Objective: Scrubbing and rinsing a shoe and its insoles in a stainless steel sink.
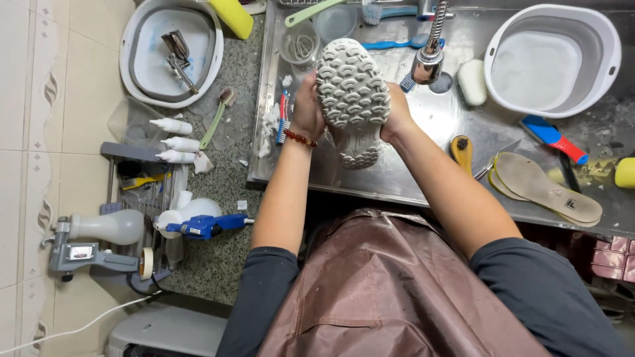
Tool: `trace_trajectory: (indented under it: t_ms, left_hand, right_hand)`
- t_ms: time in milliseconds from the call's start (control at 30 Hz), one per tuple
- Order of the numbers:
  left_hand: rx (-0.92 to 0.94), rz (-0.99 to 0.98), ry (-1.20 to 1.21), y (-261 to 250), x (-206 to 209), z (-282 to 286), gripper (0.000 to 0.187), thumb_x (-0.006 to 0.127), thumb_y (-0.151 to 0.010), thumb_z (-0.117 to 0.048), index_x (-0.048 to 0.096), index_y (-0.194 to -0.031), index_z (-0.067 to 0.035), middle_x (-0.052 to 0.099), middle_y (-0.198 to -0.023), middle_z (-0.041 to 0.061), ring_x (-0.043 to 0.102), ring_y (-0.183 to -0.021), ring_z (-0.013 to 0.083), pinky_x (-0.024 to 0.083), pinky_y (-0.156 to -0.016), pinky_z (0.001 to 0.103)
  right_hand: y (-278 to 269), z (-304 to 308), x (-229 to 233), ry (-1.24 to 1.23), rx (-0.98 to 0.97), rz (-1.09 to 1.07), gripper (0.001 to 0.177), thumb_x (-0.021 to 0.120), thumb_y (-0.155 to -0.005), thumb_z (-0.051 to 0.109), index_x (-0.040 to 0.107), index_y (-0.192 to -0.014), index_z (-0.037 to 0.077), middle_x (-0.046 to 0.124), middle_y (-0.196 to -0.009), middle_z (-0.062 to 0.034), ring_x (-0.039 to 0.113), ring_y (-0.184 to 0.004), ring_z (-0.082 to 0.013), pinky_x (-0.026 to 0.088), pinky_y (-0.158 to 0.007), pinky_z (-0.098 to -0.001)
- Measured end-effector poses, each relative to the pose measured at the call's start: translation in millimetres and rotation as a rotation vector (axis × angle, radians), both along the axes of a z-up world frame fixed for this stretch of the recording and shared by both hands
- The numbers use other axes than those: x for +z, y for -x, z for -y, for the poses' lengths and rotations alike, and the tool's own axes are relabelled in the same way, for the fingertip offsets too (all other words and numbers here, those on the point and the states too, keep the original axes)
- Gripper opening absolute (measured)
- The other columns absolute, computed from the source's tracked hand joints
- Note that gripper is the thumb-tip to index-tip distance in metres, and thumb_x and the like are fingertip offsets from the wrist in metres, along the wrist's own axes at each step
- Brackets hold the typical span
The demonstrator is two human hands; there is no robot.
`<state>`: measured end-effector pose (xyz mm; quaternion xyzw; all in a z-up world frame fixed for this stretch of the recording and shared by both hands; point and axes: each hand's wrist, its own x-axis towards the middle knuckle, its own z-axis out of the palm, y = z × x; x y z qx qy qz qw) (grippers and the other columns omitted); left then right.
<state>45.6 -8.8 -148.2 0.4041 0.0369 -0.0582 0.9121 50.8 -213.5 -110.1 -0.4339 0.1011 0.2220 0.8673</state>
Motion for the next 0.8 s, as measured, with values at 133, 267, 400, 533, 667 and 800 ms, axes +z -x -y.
trace_trajectory:
  t_ms: [133, 267, 400, 533, 667, 800]
  left_hand:
    - [-0.095, 0.01, -0.28, -7.2, 68.1, 15.0, 0.046, 0.052, -0.103, -0.038, 0.065, -0.121, 0.003, 0.071, -0.11, 0.006, 0.066, -0.1, 0.014, 0.055, -0.084, 0.032]
    - [-0.006, 0.271, -0.192, -21.4, 110.0, 16.6, 0.036, 0.059, -0.104, -0.039, 0.061, -0.101, -0.003, 0.067, -0.086, 0.007, 0.068, -0.076, 0.0206, 0.059, -0.066, 0.036]
    - [-0.005, 0.32, -0.119, -24.9, 140.9, 15.3, 0.036, 0.061, -0.102, -0.036, 0.062, -0.103, 0.0, 0.066, -0.091, 0.008, 0.068, -0.08, 0.0223, 0.059, -0.069, 0.037]
    - [0.017, 0.091, 0.091, -30.3, 103.0, 19.6, 0.04, 0.056, -0.097, -0.034, 0.061, -0.113, 0.002, 0.069, -0.103, 0.012, 0.069, -0.091, 0.0244, 0.06, -0.078, 0.037]
    - [0.032, -0.141, 0.297, -21.9, -46.6, -0.2, 0.049, 0.05, -0.092, -0.032, 0.061, -0.123, 0.005, 0.071, -0.116, 0.016, 0.071, -0.102, 0.0265, 0.06, -0.088, 0.038]
    - [0.186, -0.051, -0.254, -42.1, -142.6, -9.1, 0.071, 0.05, -0.104, -0.046, 0.038, -0.154, 0.004, 0.045, -0.151, 0.014, 0.047, -0.134, 0.0224, 0.04, -0.113, 0.035]
  right_hand:
    - [-3.7, -3.8, 47.0, 0.007, -0.024, -0.018, 0.034, 0.046, -0.105, 0.018, 0.066, -0.121, -0.004, 0.073, -0.109, -0.0175, 0.074, -0.091, -0.0254, 0.062, -0.078, -0.0402]
    - [-15.4, 5.4, 80.4, -0.04, -0.031, 0.095, 0.036, 0.042, -0.105, 0.026, 0.068, -0.114, 0.002, 0.073, -0.109, -0.0145, 0.074, -0.098, -0.0274, 0.063, -0.086, -0.0436]
    - [-27.2, 10.1, 77.1, -0.199, 0.005, 0.089, 0.04, 0.043, -0.104, 0.033, 0.067, -0.109, 0.001, 0.072, -0.105, -0.0154, 0.072, -0.097, -0.0309, 0.062, -0.087, -0.0479]
    - [-30.5, 8.2, 68.9, -0.328, 0.012, 0.055, 0.043, 0.044, -0.102, 0.037, 0.066, -0.106, 0.001, 0.071, -0.103, -0.0157, 0.072, -0.097, -0.0315, 0.061, -0.088, -0.0488]
    - [-7.6, -9.3, 39.0, -0.172, -0.059, 0.012, 0.04, 0.052, -0.099, 0.033, 0.068, -0.108, -0.003, 0.073, -0.104, -0.0163, 0.073, -0.095, -0.0302, 0.061, -0.084, -0.047]
    - [7.2, -21.0, 40.0, 0.01, -0.196, -0.187, 0.041, 0.057, -0.101, 0.03, 0.07, -0.114, -0.006, 0.076, -0.109, -0.015, 0.075, -0.097, -0.0239, 0.063, -0.083, -0.0402]
